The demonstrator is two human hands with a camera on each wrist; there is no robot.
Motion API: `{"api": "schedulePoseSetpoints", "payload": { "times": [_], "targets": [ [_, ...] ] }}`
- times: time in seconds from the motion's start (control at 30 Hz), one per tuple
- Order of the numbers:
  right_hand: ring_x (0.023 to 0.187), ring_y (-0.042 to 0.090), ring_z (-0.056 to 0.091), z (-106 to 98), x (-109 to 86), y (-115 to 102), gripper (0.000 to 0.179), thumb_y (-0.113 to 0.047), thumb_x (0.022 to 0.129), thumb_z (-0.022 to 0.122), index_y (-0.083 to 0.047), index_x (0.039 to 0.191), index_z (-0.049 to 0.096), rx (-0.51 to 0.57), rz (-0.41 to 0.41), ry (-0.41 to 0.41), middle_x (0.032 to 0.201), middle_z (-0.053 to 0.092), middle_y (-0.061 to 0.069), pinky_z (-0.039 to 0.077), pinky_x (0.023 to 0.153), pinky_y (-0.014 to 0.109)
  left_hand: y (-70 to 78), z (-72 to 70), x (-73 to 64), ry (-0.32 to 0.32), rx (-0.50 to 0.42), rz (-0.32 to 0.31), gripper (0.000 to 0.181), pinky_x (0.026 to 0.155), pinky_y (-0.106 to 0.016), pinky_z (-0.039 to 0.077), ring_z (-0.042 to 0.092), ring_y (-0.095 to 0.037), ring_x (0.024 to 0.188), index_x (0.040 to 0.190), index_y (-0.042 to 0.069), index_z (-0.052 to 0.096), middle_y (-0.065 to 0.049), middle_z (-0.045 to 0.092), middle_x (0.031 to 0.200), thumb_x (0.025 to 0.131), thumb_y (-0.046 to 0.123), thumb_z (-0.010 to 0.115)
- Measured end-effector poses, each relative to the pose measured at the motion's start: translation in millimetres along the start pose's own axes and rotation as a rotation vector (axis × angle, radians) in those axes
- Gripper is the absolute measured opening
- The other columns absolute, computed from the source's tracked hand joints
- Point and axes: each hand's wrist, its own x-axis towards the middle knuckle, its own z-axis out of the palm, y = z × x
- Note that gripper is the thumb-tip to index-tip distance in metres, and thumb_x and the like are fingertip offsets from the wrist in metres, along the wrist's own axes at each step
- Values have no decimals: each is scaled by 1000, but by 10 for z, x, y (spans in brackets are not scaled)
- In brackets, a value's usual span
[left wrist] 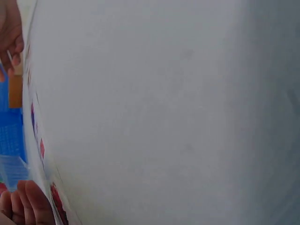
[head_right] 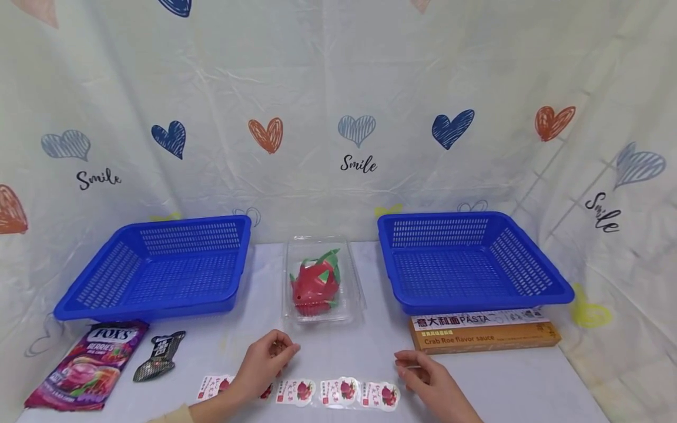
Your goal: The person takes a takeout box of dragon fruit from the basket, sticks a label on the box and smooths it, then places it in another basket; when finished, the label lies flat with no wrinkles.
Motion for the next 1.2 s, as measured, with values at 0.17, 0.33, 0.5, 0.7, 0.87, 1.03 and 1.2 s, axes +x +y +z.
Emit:
{"api": "schedulePoseSetpoints", "payload": {
  "times": [0.17, 0.33, 0.5, 0.7, 0.87, 1.03, 1.2],
  "targets": [
    [92, 11, 62, 15, -16, 11, 45, -25, 96, 63, 8, 125, 56, -38, -4, -23, 118, 65, 17, 52, 75, 23, 66, 128, -76, -183, 83, 208, 11, 63, -19, 49, 55, 1, 72, 91, 13, 66, 11, 58, 82, 90, 22, 72],
    [93, 14, 62, 65, -24, 1, 42, -26, 93, 67, 4, 122, 61, -105, 21, 2, 113, 67, 11, 51, 75, 22, 249, 365, -51, -353, 210, 388, 12, 68, -13, 48, 53, 5, 77, 99, 11, 69, 10, 59, 87, 90, 17, 72],
    [90, 18, 61, 109, -13, -11, 42, -27, 90, 71, 2, 119, 63, -149, 44, 12, 108, 68, 7, 51, 73, 22, 394, 656, 14, -427, 331, 409, 16, 69, -9, 43, 49, 7, 74, 101, 13, 72, 14, 55, 83, 87, 21, 75],
    [84, 11, 59, 128, -14, 15, 39, -23, 88, 73, 3, 116, 64, -180, 16, 1, 103, 68, 6, 51, 71, 21, 451, 912, 63, -402, 447, 446, 14, 64, -6, 37, 44, 9, 68, 93, 15, 74, 15, 52, 76, 82, 22, 79],
    [80, 4, 56, 154, -5, 12, 38, -21, 86, 74, 1, 116, 65, -214, -42, -4, 102, 67, 4, 50, 70, 21, 461, 965, 77, -418, 485, 407, 12, 65, -8, 37, 42, 9, 69, 90, 16, 74, 15, 51, 76, 80, 19, 80],
    [76, 0, 50, 167, -7, 13, 36, -21, 85, 76, -1, 114, 67, -291, -127, 0, 96, 63, 0, 47, 65, 21, 463, 980, 102, -411, 497, 419, 11, 65, -9, 37, 42, 9, 70, 88, 17, 74, 15, 51, 75, 79, 17, 80],
    [73, -1, 48, 187, 4, 39, 25, -23, 85, 76, -7, 104, 70, -373, -249, -2, 88, 58, -7, 45, 62, 22, 452, 1018, 107, -368, 516, 442, 11, 63, -7, 35, 42, 10, 68, 87, 19, 76, 16, 51, 73, 77, 19, 82]
  ]
}}
